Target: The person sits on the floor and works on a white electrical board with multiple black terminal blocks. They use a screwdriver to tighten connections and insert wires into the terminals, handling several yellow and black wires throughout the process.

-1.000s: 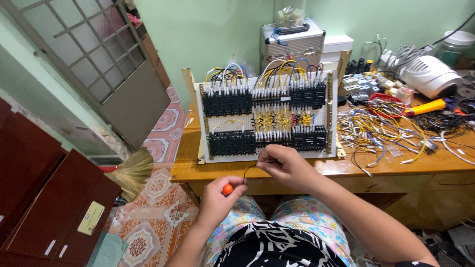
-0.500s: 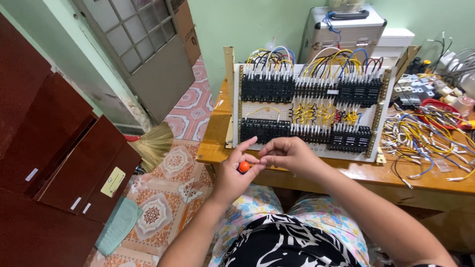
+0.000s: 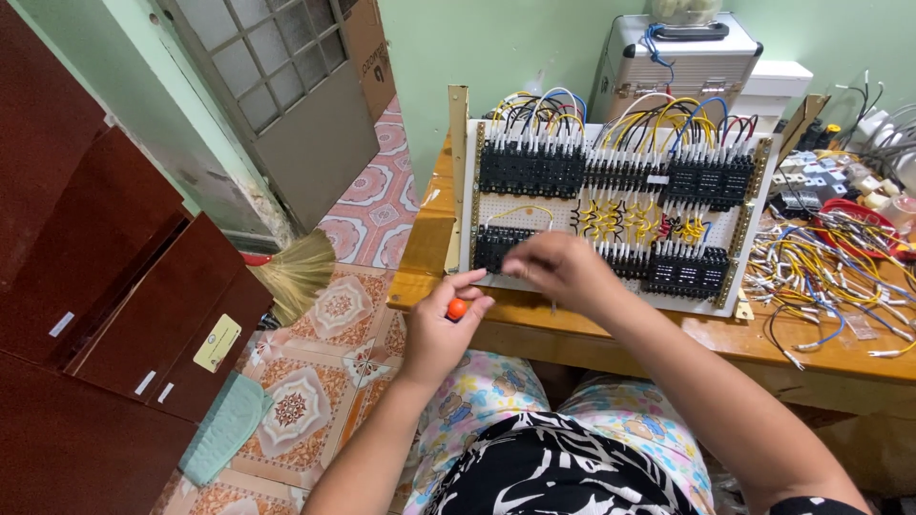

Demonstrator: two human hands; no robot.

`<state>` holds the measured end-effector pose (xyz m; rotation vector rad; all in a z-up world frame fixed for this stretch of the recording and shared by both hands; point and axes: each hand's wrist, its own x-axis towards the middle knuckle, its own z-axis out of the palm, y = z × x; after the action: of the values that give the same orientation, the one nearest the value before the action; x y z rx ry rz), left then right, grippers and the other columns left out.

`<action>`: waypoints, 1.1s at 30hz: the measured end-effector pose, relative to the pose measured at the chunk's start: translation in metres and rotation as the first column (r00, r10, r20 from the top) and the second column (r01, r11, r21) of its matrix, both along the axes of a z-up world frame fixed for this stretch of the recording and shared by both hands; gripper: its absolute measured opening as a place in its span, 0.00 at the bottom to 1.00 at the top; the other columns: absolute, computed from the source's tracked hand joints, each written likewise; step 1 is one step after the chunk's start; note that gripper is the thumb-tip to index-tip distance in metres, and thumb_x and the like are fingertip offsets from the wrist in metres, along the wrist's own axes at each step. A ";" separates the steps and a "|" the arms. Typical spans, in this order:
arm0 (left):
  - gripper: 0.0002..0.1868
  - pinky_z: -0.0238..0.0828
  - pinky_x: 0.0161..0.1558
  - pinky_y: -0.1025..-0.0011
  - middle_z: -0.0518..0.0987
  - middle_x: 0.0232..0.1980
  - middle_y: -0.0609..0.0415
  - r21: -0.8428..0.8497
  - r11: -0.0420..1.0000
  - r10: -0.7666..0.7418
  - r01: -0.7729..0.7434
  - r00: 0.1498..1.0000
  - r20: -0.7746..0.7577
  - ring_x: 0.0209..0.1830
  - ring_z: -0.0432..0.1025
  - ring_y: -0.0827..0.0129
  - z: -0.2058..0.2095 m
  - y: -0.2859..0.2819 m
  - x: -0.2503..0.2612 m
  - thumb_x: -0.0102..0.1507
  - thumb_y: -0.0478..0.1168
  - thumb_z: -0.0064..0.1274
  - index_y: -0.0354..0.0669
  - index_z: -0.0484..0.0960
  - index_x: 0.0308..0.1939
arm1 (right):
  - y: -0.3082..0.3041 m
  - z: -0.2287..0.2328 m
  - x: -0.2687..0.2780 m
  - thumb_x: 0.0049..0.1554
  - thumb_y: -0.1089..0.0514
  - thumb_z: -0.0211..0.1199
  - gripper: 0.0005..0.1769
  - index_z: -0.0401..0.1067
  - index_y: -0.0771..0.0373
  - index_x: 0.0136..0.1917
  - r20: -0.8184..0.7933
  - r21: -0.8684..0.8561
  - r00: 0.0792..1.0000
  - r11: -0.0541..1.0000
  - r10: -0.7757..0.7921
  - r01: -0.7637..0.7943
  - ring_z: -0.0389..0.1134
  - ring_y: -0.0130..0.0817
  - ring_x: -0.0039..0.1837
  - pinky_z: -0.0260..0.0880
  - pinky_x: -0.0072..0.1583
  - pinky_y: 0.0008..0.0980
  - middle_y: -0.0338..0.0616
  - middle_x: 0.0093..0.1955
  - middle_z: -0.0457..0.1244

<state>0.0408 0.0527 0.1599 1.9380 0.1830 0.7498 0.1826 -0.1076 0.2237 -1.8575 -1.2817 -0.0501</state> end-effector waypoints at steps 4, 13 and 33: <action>0.11 0.76 0.43 0.74 0.88 0.34 0.61 -0.080 0.996 0.033 -0.033 0.999 0.004 0.36 0.80 0.74 -0.013 0.001 -0.002 0.59 0.44 0.69 0.60 0.90 0.45 | 0.014 -0.020 0.046 0.59 0.53 0.71 0.06 0.79 0.55 0.47 0.597 0.165 0.754 0.961 -0.276 0.221 0.69 0.34 0.41 0.70 0.45 0.31 0.37 0.36 0.67; 0.11 0.76 0.48 0.68 0.88 0.34 0.58 -0.134 0.991 0.010 -0.021 0.997 -0.081 0.38 0.81 0.69 -0.031 -0.004 -0.020 0.58 0.43 0.69 0.55 0.89 0.44 | 0.052 -0.041 0.079 0.52 0.49 0.70 0.10 0.73 0.49 0.34 0.797 0.325 0.430 0.901 -0.424 0.287 0.65 0.30 0.34 0.63 0.41 0.27 0.32 0.28 0.62; 0.11 0.79 0.45 0.75 0.85 0.37 0.60 -0.198 0.979 -0.077 0.056 0.992 -0.098 0.39 0.79 0.75 -0.031 -0.032 -0.019 0.59 0.40 0.66 0.50 0.85 0.45 | 0.057 -0.058 0.078 0.57 0.46 0.69 0.17 0.64 0.53 0.37 0.625 0.194 0.594 0.838 -0.507 0.510 0.66 0.45 0.29 0.59 0.30 0.42 0.39 0.26 0.63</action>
<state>0.0220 0.0211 0.1291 1.7889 0.2456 0.5643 0.2606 -0.0509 0.1655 -2.2536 -1.1089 -1.1156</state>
